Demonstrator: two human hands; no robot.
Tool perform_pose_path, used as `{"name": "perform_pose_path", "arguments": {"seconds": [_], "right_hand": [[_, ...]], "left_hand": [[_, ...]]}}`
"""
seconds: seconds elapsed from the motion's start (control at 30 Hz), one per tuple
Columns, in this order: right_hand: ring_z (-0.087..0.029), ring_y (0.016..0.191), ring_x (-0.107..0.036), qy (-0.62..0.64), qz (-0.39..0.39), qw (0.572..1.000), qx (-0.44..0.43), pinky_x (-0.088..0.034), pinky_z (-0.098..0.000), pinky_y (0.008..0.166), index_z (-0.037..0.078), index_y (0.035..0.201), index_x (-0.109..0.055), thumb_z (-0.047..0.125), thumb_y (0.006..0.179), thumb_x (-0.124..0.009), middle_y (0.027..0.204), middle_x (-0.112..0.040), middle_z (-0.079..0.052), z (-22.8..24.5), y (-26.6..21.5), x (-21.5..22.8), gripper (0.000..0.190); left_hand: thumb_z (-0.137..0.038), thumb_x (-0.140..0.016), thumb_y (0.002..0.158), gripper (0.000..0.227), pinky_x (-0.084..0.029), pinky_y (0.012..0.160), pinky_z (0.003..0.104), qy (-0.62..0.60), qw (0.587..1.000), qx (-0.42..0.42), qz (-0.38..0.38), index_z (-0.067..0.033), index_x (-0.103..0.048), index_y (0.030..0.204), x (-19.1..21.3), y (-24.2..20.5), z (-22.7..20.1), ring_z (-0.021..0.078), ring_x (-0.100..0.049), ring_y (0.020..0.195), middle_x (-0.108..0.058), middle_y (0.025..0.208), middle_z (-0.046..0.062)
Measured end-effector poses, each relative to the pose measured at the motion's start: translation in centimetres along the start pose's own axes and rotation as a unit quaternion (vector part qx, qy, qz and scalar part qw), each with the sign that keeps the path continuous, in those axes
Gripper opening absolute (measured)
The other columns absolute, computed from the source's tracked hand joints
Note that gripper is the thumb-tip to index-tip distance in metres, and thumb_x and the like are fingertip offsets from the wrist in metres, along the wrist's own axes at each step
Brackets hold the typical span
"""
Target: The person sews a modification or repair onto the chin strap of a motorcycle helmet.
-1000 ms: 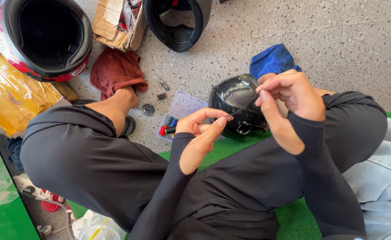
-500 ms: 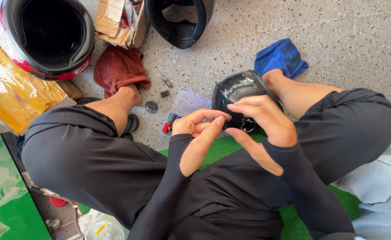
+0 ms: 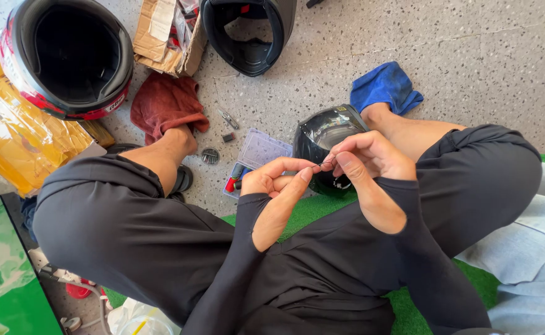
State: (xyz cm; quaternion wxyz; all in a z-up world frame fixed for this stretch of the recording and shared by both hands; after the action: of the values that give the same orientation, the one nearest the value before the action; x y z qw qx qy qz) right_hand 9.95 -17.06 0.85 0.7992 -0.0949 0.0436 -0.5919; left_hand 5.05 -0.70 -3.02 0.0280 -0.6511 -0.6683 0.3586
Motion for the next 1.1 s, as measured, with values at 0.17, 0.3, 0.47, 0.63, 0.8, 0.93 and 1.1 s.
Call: {"name": "perform_pose_path", "arguments": {"seconds": [0.17,0.3,0.47,0.63,0.8,0.93,1.1], "right_hand": [[-0.015,0.095,-0.069,0.052,-0.022,0.998,-0.015,-0.056,-0.0288,0.087,0.001,0.114,-0.057,0.013,0.109,-0.058,0.103,-0.069,-0.009,-0.5,0.4,0.7,0.013],[-0.017,0.092,-0.071,0.038,-0.049,0.998,-0.003,-0.057,-0.0287,0.084,0.001,0.114,-0.058,0.013,0.11,-0.058,0.1,-0.071,-0.01,-0.3,0.5,1.2,0.013],[-0.018,0.094,-0.074,0.054,-0.05,0.997,-0.033,-0.057,-0.0285,0.084,0.0,0.113,-0.059,0.012,0.108,-0.059,0.102,-0.074,-0.014,-0.5,0.7,1.1,0.013],[-0.019,0.093,-0.074,0.094,-0.064,0.99,-0.083,-0.057,-0.0287,0.081,-0.001,0.115,-0.06,0.009,0.104,-0.062,0.104,-0.076,-0.016,-1.9,0.5,1.4,0.015],[-0.018,0.091,-0.07,0.146,-0.057,0.987,-0.045,-0.054,-0.029,0.079,0.0,0.121,-0.058,0.004,0.102,-0.066,0.105,-0.073,-0.014,-2.1,0.2,1.1,0.021],[-0.017,0.09,-0.07,0.132,-0.057,0.988,-0.048,-0.054,-0.0281,0.079,0.001,0.121,-0.058,0.004,0.101,-0.066,0.106,-0.072,-0.013,-1.9,0.1,0.6,0.022],[-0.013,0.093,-0.067,0.092,-0.06,0.994,-0.009,-0.055,-0.0267,0.086,0.001,0.125,-0.058,0.005,0.103,-0.066,0.108,-0.073,-0.012,-1.0,-0.1,0.0,0.024]], "left_hand": [[-0.013,-0.066,0.1,0.019,-0.025,0.048,0.017,0.006,1.0,0.012,0.002,0.0003,-0.073,0.111,0.2,-0.2,-0.3,-0.0055,-0.037,0.056,-0.061,0.066,-0.011],[-0.012,-0.067,0.099,0.018,-0.022,0.047,0.018,0.019,1.0,0.014,0.003,-0.0001,-0.074,0.11,0.6,-0.4,-0.1,-0.0057,-0.035,0.055,-0.059,0.065,-0.012],[-0.013,-0.067,0.1,0.017,-0.018,0.046,0.019,0.031,0.999,0.02,0.017,-0.001,-0.074,0.11,0.6,-0.7,0.0,-0.0058,-0.03,0.053,-0.051,0.06,-0.014],[-0.014,-0.065,0.1,0.018,-0.018,0.045,0.021,0.034,0.998,0.039,0.03,-0.0021,-0.073,0.111,0.4,-1.2,0.7,-0.0043,-0.03,0.049,-0.049,0.055,-0.014],[-0.014,-0.065,0.105,0.014,-0.031,0.058,0.018,0.065,0.995,-0.039,0.057,-0.0014,-0.069,0.11,0.3,-1.5,2.1,-0.0029,-0.041,0.066,-0.055,0.074,-0.01],[-0.014,-0.062,0.107,0.015,-0.046,0.068,0.017,0.133,0.986,-0.079,0.068,-0.0011,-0.069,0.111,0.3,-1.6,0.9,-0.0011,-0.052,0.074,-0.061,0.084,-0.005],[-0.012,-0.057,0.103,0.031,-0.039,0.056,0.019,0.028,0.993,-0.009,0.116,-0.0076,-0.059,0.134,-0.5,-1.3,-0.7,0.0016,-0.048,0.064,-0.075,0.102,-0.004]]}}
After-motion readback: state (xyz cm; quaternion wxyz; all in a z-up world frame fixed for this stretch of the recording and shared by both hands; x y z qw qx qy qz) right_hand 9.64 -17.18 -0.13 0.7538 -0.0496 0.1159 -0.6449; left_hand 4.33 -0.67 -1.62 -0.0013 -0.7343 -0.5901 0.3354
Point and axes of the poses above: each hand's wrist, its own y-axis towards the middle knuckle, its own x-axis out of the back of the hand, z = x × y, the point moved 6 cm from there along y, towards the middle knuckle
